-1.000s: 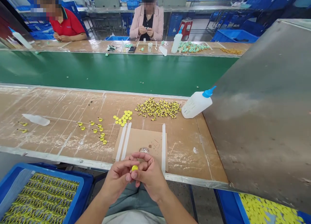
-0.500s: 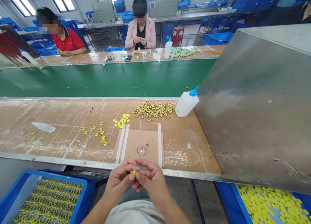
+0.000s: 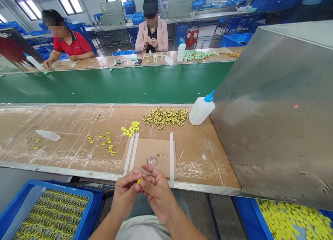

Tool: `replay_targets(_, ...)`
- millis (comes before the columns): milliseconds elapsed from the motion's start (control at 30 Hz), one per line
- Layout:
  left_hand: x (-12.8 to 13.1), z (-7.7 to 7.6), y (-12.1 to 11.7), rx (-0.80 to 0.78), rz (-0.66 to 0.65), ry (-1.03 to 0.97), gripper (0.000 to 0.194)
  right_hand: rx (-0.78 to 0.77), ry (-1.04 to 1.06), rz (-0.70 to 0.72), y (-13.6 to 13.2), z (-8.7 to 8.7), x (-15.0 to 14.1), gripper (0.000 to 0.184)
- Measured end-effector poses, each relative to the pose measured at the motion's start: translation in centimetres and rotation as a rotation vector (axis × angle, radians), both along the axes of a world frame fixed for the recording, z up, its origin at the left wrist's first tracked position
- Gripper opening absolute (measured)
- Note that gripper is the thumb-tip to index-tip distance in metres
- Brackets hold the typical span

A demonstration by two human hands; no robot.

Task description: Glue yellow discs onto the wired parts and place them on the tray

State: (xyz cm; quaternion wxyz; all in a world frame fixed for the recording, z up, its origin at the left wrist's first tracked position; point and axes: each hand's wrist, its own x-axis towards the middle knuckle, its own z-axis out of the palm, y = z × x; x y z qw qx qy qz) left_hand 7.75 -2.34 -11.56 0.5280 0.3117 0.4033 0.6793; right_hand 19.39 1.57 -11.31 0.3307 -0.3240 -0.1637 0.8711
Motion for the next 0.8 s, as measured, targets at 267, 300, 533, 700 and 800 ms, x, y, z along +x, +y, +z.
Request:
replay_targets(267, -3.6, -0.5, 1.7, -0.197, 0.239, -0.347, 0.032, 1.281, -1.095, -0.011, 11.5, -1.0, 2.5, 0.031)
replay_targets(300, -4.1, -0.6, 1.9, -0.219, 0.275, -0.387, 0.034, 1.350, -1.150, -0.018, 13.8, -1.5, 2.7, 0.029)
replay_targets(533, -5.1, -1.9, 3.2, -0.274, 0.324, -0.553, 0.022, 1.594, -1.174, 0.179, 22.4, -5.3, 2.1, 0.024)
replay_targets(700, -4.8, -2.3, 3.4, -0.309, 0.288, -0.538, 0.029, 1.631, -1.163, 0.271, 23.3, -5.7, 1.8, 0.024)
replay_targets(800, -4.7, -2.7, 3.3, -0.320, 0.280, -0.497, 0.031, 1.601, -1.154, 0.313, 23.9, -5.4, 1.7, 0.024)
